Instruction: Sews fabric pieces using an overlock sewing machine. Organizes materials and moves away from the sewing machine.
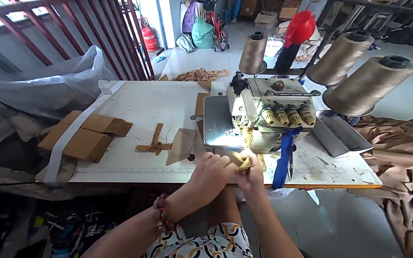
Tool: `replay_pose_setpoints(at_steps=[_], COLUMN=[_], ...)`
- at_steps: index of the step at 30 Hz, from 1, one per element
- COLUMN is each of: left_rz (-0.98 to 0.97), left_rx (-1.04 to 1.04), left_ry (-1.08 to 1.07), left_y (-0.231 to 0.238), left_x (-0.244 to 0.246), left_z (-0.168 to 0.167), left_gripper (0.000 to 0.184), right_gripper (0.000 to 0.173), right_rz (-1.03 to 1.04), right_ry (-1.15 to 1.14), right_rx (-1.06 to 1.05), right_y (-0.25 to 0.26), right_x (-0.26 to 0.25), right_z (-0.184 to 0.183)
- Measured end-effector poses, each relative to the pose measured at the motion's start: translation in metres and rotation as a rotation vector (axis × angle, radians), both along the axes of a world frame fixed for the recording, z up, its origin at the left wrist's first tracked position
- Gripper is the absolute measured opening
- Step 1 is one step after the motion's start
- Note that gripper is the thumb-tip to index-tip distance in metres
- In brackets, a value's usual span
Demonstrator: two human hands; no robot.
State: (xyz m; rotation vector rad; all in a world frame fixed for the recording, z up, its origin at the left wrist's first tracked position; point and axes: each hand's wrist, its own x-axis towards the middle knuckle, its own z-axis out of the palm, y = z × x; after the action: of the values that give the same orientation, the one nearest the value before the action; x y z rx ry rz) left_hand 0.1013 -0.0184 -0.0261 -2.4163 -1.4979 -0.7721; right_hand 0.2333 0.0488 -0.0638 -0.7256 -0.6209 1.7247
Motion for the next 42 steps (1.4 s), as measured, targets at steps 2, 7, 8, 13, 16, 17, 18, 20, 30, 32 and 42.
replay_pose_setpoints(at_steps=[2, 7, 8, 13, 16, 17, 18, 20, 30, 32, 42], left_rz=[-0.036, 0.011, 0.019, 0.116, 0.193, 0.191, 0.216, 0.327, 0.425, 0.277, 0.414], left_rx=[-0.047, -0.291, -0.393, -0.508, -0.104, -0.046, -0.054, -0.229, -0.563, -0.611, -0.026], left_ry=[-0.057, -0.253, -0.294, -0.397, -0.426, -0.415, -0.407, -0.364, -0.309, -0.347, -0.182], left_y=[0.010, 0.011, 0.009, 0.002, 0.021, 0.032, 0.041, 0.050, -0.013, -0.018, 0.071], left_x=[0.003, 0.007, 0.003, -0.042, -0.088, -0.104, -0.118, -0.140, -0.150, -0.154, -0.378], left_z=[-0.004, 0.000, 0.003, 0.038, 0.060, 0.064, 0.064, 0.047, -0.049, -0.038, 0.107], left_gripper=[0.016, 0.051, 0.052, 0.016, 0.046, 0.064, 0.080, 0.097, 0.023, 0.029, 0.028], right_gripper=[0.040, 0.039, 0.037, 0.031, 0.039, 0.033, 0.027, 0.024, 0.026, 0.028, 0.027], right_rz=[-0.072, 0.073, 0.121, 0.291, 0.362, 0.367, 0.375, 0.390, 0.061, 0.000, -0.009], right_ry=[0.039, -0.077, -0.141, -0.196, -0.264, -0.301, -0.340, -0.395, -0.842, -0.938, -1.172], right_rx=[-0.088, 0.119, 0.207, 0.526, 0.567, 0.594, 0.629, 0.690, 1.133, 1.209, 1.217], right_y=[0.017, 0.020, 0.012, -0.009, -0.011, -0.012, -0.014, -0.019, -0.010, -0.012, -0.021], right_x=[0.011, 0.023, 0.023, 0.021, 0.011, 0.005, -0.002, -0.016, -0.053, -0.054, -0.052], right_z=[0.004, 0.009, 0.010, 0.006, -0.003, -0.008, -0.012, -0.017, -0.058, -0.061, -0.055])
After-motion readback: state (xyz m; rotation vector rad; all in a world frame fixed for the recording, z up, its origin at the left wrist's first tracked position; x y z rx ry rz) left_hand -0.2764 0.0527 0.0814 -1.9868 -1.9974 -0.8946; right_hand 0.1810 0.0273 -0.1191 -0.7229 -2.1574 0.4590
